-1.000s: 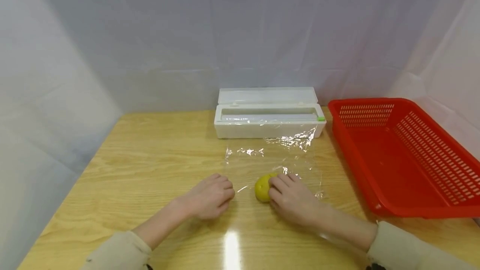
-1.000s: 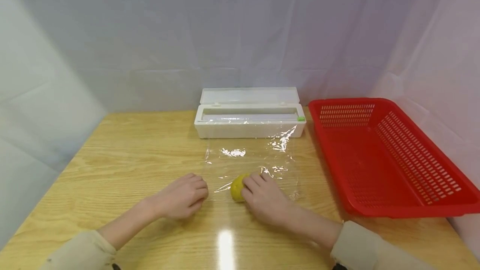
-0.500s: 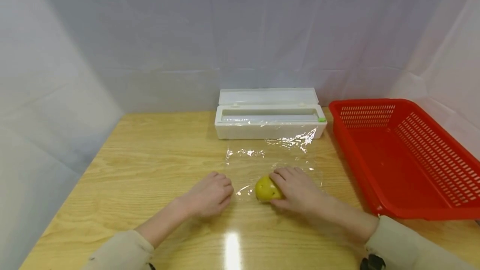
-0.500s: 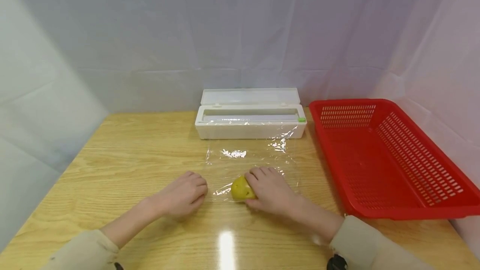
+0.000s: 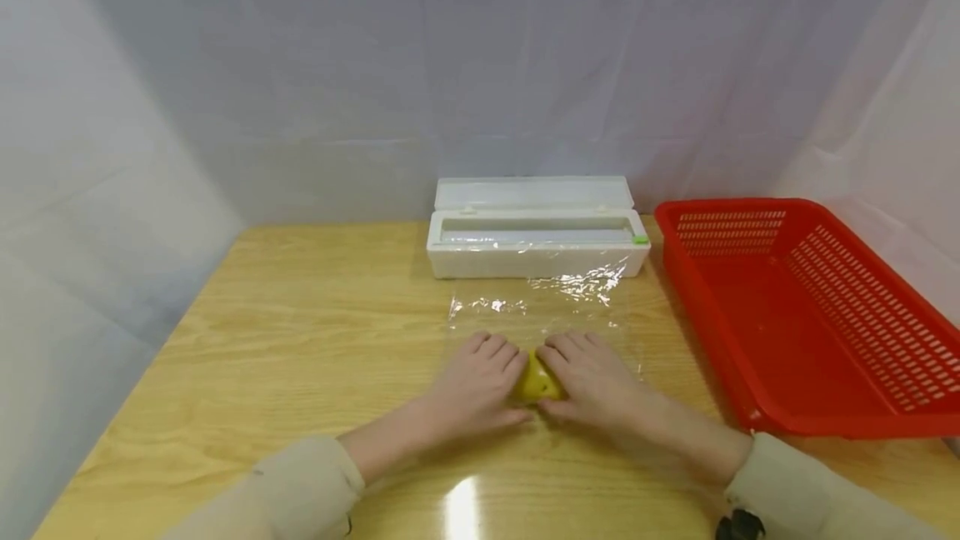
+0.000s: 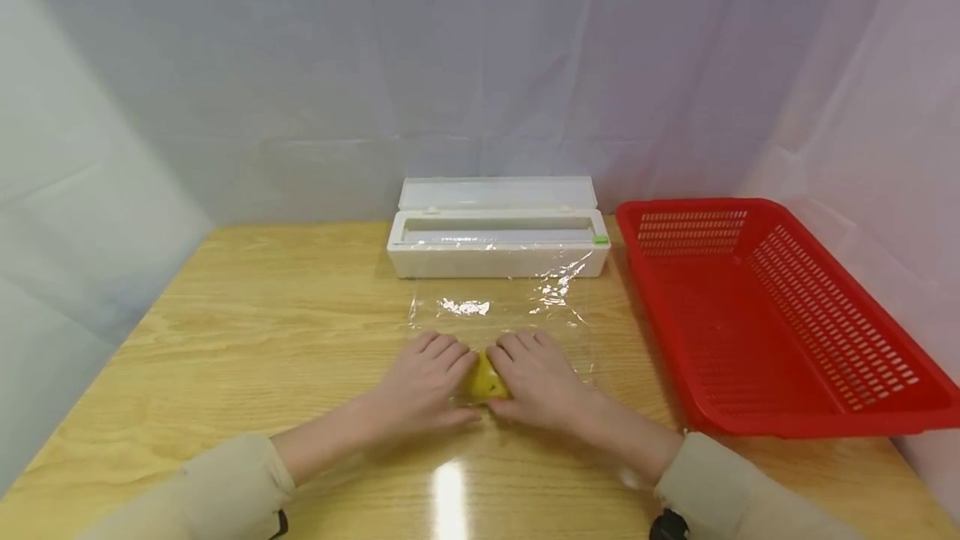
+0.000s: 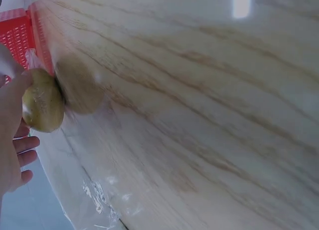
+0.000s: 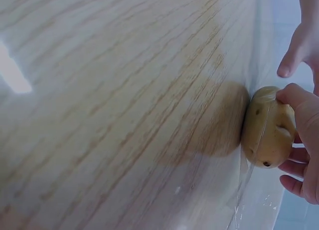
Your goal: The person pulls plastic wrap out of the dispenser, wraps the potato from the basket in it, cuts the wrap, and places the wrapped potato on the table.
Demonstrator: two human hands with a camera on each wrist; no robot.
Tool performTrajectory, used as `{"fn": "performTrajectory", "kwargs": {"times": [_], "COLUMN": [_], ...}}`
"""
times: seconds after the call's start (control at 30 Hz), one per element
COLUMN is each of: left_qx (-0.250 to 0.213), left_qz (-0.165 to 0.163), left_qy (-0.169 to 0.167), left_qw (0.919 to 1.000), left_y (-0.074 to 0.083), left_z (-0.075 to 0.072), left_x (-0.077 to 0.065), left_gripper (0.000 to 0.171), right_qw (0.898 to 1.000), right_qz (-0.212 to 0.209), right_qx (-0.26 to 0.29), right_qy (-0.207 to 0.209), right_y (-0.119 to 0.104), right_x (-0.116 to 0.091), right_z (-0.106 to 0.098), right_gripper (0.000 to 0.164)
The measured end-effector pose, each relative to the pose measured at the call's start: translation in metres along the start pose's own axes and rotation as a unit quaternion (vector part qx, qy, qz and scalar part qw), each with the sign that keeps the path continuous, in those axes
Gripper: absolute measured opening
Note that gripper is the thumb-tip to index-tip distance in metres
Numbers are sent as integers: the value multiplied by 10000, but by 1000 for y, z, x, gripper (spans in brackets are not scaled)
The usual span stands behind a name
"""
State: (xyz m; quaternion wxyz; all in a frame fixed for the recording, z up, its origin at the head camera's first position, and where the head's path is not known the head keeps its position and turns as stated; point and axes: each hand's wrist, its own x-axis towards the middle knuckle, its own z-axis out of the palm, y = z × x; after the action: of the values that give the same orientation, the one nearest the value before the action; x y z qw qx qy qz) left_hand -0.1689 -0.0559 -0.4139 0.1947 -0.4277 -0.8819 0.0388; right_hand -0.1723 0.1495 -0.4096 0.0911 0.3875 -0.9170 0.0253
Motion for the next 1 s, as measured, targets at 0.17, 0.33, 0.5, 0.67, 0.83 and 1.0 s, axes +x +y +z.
{"fn": "performTrajectory", "kwargs": {"times": [0.17, 0.33, 0.5, 0.67, 0.83, 1.0], "left_qx": [-67, -355, -525, -594, -826, -1294], "left_qz": [-55, -33, -24, -86, -267, -548], "left_qy": [33, 20, 44, 18, -103, -430], "left_qw": [10000, 9994, 9986, 9982, 9962, 9891], "left_y": [0, -3, -6, -5, -2, -3], "left_z": [5, 7, 7, 6, 7, 7], "left_x": [4, 4, 4, 5, 5, 8], "left_gripper": [47, 45, 47, 47, 49, 53], "right_qw": [10000, 9999, 9984, 9976, 9978, 9988], "right_qz": [-38, 70, 124, 351, 427, 461], "right_qx": [27, -98, -510, -468, -336, 105], "right_qy": [37, 85, 212, 384, 368, 160], "right_y": [1, 4, 6, 6, 8, 12], "right_x": [-1, -6, -14, -18, -19, -16], "right_z": [3, 2, 2, 6, 7, 5], "right_gripper": [61, 65, 76, 74, 71, 72]}}
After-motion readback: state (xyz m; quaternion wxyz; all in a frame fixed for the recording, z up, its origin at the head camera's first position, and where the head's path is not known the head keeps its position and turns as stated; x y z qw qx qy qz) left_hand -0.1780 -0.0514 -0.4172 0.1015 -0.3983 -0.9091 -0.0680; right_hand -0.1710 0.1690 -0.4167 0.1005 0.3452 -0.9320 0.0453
